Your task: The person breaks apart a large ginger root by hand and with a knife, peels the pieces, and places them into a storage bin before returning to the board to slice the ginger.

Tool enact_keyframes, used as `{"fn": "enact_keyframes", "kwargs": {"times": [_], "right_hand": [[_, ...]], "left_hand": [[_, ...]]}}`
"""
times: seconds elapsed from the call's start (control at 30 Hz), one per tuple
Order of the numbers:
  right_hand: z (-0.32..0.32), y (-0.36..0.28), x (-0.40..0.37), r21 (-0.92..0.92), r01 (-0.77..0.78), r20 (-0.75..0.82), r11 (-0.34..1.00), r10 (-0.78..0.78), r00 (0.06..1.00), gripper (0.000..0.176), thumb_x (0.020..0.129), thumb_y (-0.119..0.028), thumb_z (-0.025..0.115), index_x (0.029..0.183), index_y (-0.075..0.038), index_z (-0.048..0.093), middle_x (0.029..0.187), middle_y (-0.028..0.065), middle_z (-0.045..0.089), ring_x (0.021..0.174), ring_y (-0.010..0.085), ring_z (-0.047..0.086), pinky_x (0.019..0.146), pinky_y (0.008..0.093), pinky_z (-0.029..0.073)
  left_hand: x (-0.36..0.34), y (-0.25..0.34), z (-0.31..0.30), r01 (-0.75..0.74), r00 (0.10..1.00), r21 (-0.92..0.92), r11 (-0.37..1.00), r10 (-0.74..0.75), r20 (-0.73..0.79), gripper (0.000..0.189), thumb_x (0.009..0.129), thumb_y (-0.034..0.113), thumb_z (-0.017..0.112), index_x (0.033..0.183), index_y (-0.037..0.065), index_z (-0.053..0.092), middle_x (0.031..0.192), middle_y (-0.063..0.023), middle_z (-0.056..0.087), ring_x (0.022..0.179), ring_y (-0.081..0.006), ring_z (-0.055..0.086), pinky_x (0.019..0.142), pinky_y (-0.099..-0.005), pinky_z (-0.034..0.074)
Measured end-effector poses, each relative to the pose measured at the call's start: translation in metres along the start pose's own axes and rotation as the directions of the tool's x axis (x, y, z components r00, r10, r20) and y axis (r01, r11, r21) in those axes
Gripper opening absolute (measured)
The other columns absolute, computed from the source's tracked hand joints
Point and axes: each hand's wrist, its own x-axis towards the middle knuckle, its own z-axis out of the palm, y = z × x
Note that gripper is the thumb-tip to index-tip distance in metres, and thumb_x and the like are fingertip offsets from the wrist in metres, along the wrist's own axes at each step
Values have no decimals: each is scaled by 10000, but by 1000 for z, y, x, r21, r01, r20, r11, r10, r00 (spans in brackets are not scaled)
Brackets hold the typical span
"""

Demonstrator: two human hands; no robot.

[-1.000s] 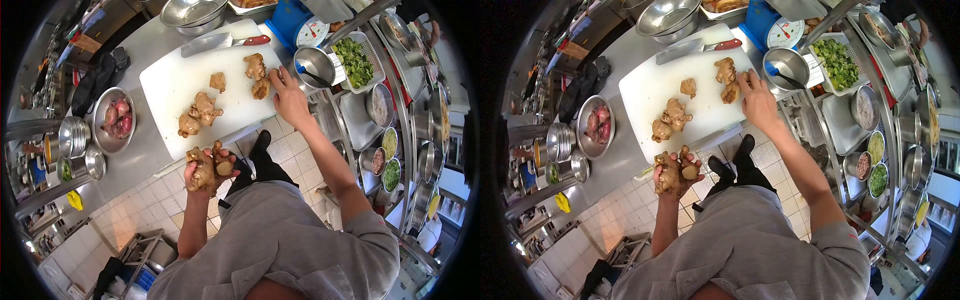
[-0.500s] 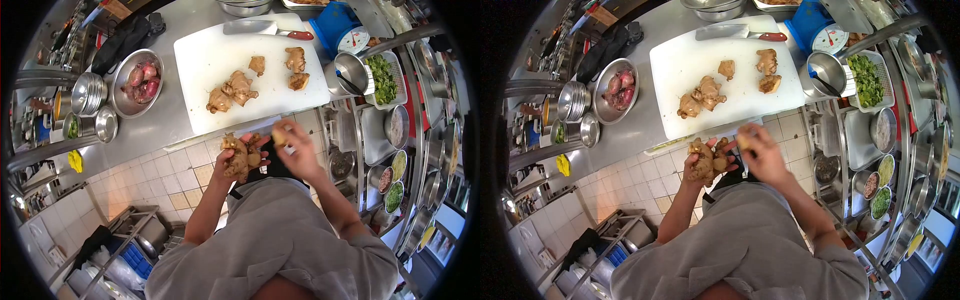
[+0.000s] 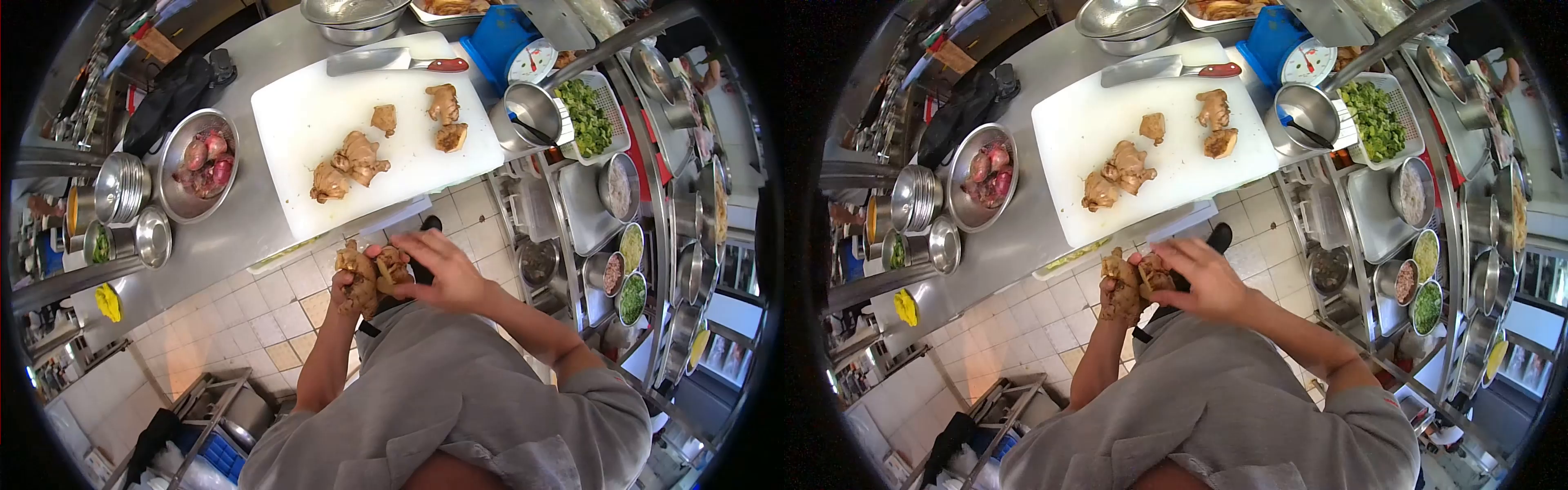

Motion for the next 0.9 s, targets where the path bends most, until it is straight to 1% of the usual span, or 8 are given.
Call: {"fn": "enact_keyframes", "kwargs": {"times": [0.17,0.2,0.27,0.33,0.43,0.63,0.8,0.9], "right_hand": [[-31,64,47,-132,-197,-398,972,130,908,488,856,-142,763,1281,42,607,1085,193,674,896,238,657,745,354,538],[-41,73,67,-81,-281,-434,956,220,874,503,831,-105,743,1273,82,590,1114,268,651,991,395,643,869,471,510],[-53,115,101,-230,-270,-538,935,109,836,500,824,-85,717,1271,97,585,1103,287,655,1020,400,642,898,479,507],[-58,156,124,-459,-307,-556,834,0,831,544,848,-223,750,1289,57,597,1102,267,674,946,428,672,809,474,546],[-63,162,153,-389,-625,-469,676,439,767,529,800,-291,755,1166,65,617,1110,271,682,1036,429,662,903,476,537],[-56,186,173,-407,-578,-444,707,400,802,519,785,-323,748,1154,19,621,1019,247,715,985,416,688,886,472,550],[-69,162,181,-219,-518,-401,827,408,820,517,779,-270,752,1234,-46,650,969,218,718,902,365,708,820,426,553],[-65,144,161,311,-377,-346,872,473,810,496,817,-186,754,1277,-47,633,938,101,699,770,240,676,743,342,544]], "left_hand": [[0,9,10,79,991,-8,997,-77,113,658,758,366,736,1378,190,600,1439,-307,415,1244,-526,529,898,-616,555],[-3,10,4,79,990,-10,997,-78,114,654,759,367,736,1376,194,603,1442,-307,410,1240,-526,532,903,-616,554],[-8,14,4,82,994,10,997,-82,70,629,740,375,757,1331,202,629,1427,-298,418,1221,-516,542,872,-611,565],[-15,17,14,86,996,52,995,-85,-23,585,699,391,798,1243,212,678,1392,-281,446,1190,-497,555,803,-603,590],[-23,20,7,54,994,39,998,-58,89,623,762,367,736,1354,200,629,1436,-310,402,1235,-542,528,900,-624,551],[-47,23,4,-11,1000,25,1000,11,7,604,749,369,752,1320,194,656,1438,-302,402,1246,-531,520,902,-637,546],[-51,24,2,-43,999,6,999,43,10,564,784,346,759,1303,178,617,1430,-274,404,1275,-513,499,918,-664,538],[-48,25,-1,-35,999,26,999,35,18,593,782,348,752,1339,198,615,1456,-270,393,1316,-492,467,971,-674,498]]}}
